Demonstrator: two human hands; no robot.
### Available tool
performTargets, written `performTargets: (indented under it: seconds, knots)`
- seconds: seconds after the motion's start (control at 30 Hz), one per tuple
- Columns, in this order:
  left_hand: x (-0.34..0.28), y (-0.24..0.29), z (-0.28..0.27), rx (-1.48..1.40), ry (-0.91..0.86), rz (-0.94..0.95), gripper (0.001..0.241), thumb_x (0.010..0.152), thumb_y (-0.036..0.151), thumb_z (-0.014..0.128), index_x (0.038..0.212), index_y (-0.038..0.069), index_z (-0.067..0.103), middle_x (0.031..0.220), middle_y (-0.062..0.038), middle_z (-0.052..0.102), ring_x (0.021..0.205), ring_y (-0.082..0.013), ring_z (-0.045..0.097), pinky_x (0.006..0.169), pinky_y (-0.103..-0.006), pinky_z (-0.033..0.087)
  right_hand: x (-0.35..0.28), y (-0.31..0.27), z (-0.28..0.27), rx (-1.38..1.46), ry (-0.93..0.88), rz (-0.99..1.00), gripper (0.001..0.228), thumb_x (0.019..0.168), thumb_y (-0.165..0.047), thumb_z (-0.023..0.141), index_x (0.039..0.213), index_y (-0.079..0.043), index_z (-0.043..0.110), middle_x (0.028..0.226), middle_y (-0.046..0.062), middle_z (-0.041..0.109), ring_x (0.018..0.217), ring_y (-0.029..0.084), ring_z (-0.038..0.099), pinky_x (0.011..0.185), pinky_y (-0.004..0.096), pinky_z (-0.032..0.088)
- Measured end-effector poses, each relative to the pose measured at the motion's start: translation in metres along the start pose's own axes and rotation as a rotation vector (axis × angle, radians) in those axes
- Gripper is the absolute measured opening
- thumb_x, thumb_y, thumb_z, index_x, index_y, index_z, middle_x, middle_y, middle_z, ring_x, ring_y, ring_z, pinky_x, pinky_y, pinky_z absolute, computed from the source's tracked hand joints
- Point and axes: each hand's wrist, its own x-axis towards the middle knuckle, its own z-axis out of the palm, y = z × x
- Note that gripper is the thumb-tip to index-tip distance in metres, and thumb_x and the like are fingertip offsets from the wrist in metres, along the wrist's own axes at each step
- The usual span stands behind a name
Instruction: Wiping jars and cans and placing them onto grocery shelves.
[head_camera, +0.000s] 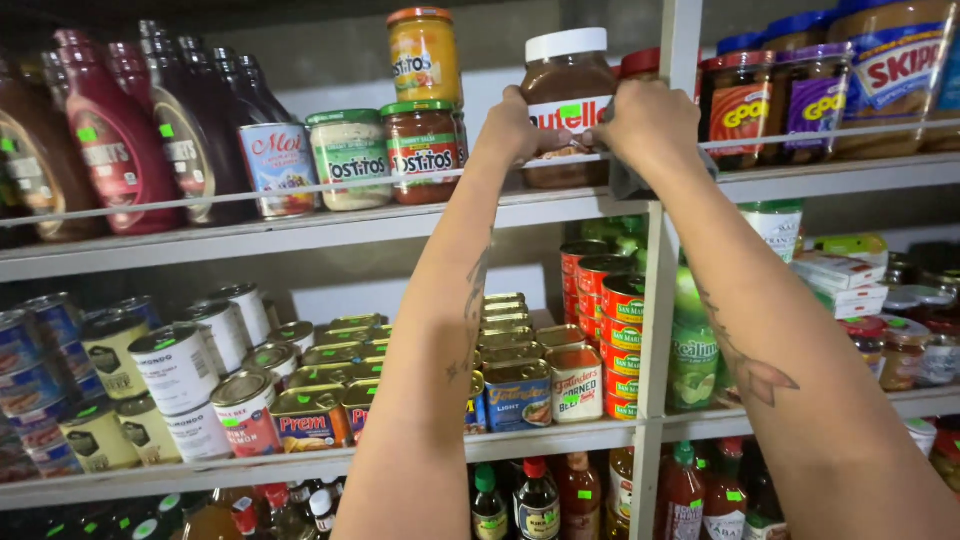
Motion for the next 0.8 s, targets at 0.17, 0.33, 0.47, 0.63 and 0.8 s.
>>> performTargets:
  seconds: [0.17,0.33,0.47,0.63,0.8]
  knots:
    - [0.001,0.004,0.006,0.034,-0.017,-0.051,0.095,0.060,0.048,0.097,0.122,-0.005,0.049,0.109,-0.023,0.073,0.105,-0.0324,0.073,0.091,-0.0368,0.058,-0.012,0.018,-0.002,0.155,-0.076,0.059,0.037,0.091,-0.041,0.078,0.109,-0.008,0.077,0.097,0.015,0.076,0.092,0.034,0.075,0.083,0.049,0.058]
    - [-0.023,0.027,-0.023,-0.011,-0.027,-0.176,0.080,0.057,0.047,0.096,0.110,-0.004,0.065,0.107,-0.020,0.077,0.101,-0.0303,0.077,0.091,-0.0363,0.059,-0.038,0.034,-0.031,0.398,-0.046,-0.010,0.033,0.093,-0.024,0.064,0.123,-0.015,0.077,0.112,0.020,0.074,0.103,0.036,0.071,0.097,0.046,0.055]
    - [-0.016,0.019,-0.010,0.050,-0.063,-0.217,0.072,0.053,0.046,0.097,0.103,0.000,0.072,0.106,-0.018,0.078,0.102,-0.0297,0.077,0.091,-0.0367,0.059,-0.033,0.032,-0.026,0.254,-0.083,-0.099,0.037,0.092,-0.024,0.064,0.126,-0.015,0.075,0.122,0.020,0.072,0.109,0.038,0.068,0.098,0.050,0.052]
    - [-0.022,0.028,-0.010,0.118,0.062,-0.158,0.075,0.051,0.043,0.102,0.104,0.001,0.068,0.106,-0.020,0.074,0.103,-0.0358,0.071,0.090,-0.0389,0.057,-0.038,0.011,-0.048,0.170,-0.210,-0.030,0.051,0.095,-0.056,0.059,0.131,-0.023,0.072,0.118,0.019,0.070,0.108,0.041,0.065,0.097,0.052,0.049]
    - [0.032,-0.024,0.037,0.148,0.082,-0.101,0.050,0.064,0.026,0.091,0.102,0.001,0.070,0.102,-0.021,0.076,0.099,-0.0363,0.075,0.086,-0.0398,0.060,-0.040,0.004,-0.039,0.036,-0.158,-0.182,0.068,0.101,-0.070,0.050,0.125,-0.011,0.072,0.115,0.019,0.073,0.106,0.041,0.067,0.090,0.055,0.053]
